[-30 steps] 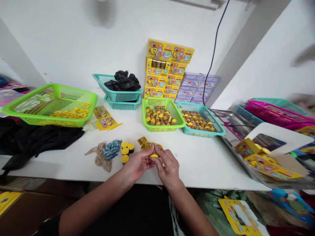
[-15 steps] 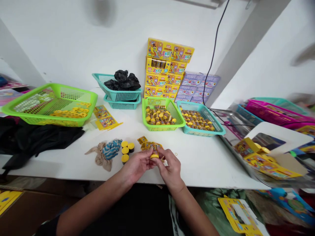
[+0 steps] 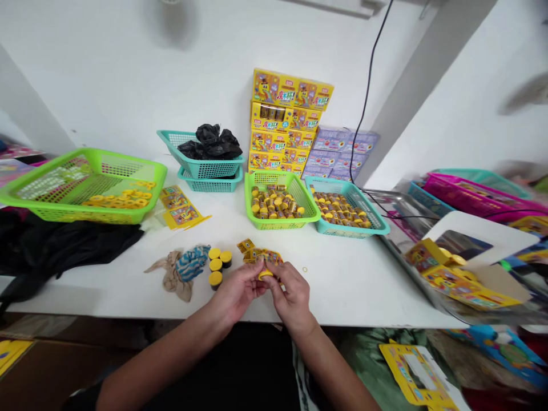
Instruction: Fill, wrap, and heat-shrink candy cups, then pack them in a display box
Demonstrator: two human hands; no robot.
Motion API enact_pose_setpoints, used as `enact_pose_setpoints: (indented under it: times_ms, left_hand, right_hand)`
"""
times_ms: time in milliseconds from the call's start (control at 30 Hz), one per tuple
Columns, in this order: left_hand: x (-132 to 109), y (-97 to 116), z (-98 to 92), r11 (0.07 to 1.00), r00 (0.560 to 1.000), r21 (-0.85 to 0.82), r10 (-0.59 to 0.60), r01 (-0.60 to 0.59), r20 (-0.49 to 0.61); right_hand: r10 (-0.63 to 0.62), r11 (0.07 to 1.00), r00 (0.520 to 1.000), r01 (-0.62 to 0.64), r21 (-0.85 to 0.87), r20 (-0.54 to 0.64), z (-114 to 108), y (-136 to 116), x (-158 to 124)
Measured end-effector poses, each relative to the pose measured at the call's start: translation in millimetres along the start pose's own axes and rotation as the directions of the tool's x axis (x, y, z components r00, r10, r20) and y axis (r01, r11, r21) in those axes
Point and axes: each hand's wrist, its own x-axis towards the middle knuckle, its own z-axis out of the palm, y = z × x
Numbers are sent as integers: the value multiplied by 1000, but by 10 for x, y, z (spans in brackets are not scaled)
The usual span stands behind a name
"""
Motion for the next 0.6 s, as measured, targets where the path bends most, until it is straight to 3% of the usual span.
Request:
enact_pose_setpoints:
  times_ms: [300, 433, 533, 600]
  left_hand:
    - [23, -37, -9, 999, 999, 25, -25, 24, 30]
    - [34, -18, -22, 999, 1000, 42, -15, 14, 22]
    - [43, -3, -43, 992, 996, 90, 84, -84, 7]
    - [47, 2, -62, 978, 987, 137, 162, -160, 1]
  right_hand:
    - [46, 998, 998, -44, 41, -39, -8, 22, -14]
    - [87, 994, 996, -87, 70, 2, -36, -21, 9]
    - [246, 947, 966, -258, 190, 81, -58, -38, 91]
    - [408, 847, 898, -440, 297, 165, -48, -17, 157]
